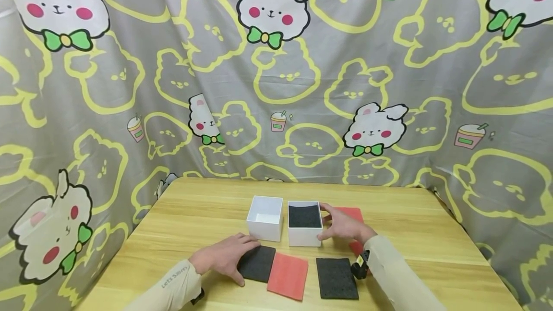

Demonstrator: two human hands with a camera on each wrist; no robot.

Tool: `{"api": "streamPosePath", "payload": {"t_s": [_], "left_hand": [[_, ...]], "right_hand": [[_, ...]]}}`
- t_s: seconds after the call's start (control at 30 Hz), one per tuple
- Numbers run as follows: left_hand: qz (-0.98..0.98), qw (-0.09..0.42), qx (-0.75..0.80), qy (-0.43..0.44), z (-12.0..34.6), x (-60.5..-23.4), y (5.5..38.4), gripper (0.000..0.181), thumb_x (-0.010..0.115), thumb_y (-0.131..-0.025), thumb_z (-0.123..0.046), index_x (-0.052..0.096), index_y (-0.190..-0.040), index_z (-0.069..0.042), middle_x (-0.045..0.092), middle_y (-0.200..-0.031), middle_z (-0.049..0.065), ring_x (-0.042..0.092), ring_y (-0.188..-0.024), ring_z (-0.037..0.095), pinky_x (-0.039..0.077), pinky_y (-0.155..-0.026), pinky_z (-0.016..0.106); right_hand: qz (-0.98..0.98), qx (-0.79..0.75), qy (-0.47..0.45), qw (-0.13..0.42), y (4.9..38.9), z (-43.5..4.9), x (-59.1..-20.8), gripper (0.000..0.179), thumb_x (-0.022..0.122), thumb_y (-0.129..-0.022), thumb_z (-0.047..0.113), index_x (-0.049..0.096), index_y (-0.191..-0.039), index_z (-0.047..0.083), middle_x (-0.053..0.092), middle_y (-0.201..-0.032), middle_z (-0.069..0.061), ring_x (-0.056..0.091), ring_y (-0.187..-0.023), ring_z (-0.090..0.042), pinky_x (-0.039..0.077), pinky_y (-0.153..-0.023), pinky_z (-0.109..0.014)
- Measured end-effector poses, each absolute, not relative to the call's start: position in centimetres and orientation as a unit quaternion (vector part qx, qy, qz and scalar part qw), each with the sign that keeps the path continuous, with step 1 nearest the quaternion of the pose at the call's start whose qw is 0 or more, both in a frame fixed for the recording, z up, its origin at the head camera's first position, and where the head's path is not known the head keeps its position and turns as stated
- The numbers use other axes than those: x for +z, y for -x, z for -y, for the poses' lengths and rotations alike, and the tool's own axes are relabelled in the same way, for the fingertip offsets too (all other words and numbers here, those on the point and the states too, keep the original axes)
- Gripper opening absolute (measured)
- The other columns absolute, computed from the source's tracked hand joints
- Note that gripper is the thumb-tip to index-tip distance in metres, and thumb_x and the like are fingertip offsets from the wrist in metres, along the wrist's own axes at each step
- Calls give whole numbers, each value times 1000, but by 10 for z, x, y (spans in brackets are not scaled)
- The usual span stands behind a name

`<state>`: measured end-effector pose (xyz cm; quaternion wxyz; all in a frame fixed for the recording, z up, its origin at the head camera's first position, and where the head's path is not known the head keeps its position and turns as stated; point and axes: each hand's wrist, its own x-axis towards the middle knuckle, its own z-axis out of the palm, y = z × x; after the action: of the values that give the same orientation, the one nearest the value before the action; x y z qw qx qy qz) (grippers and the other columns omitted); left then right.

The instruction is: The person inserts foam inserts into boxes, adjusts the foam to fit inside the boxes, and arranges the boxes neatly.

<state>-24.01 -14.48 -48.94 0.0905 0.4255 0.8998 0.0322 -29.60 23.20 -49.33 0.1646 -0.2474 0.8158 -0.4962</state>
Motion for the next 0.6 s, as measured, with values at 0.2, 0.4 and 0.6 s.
{"api": "streamPosePath", "payload": {"t_s": [0.2,0.4,0.6], "left_hand": [[-899,89,23,-428,143,-490,240,93,79,-67,-55,41,-142,-14,43,-139,2,42,-121,19,39,-97,37],[-894,81,20,-440,140,-493,240,95,78,-67,-57,40,-142,-12,43,-139,2,42,-121,20,40,-95,37],[-897,76,5,-436,136,-492,238,93,76,-68,-58,41,-141,-12,45,-137,0,43,-119,18,39,-97,35]], "right_hand": [[-818,-491,252,160,296,-232,-494,98,81,-74,12,18,-147,-2,33,-141,-25,50,-113,-37,48,-85,-39],[-825,-483,243,162,296,-233,-494,100,82,-73,16,17,-147,-3,35,-139,-26,51,-111,-36,49,-83,-37],[-827,-481,239,163,296,-234,-495,101,82,-74,17,16,-148,-2,35,-139,-25,51,-111,-36,49,-83,-36]]}}
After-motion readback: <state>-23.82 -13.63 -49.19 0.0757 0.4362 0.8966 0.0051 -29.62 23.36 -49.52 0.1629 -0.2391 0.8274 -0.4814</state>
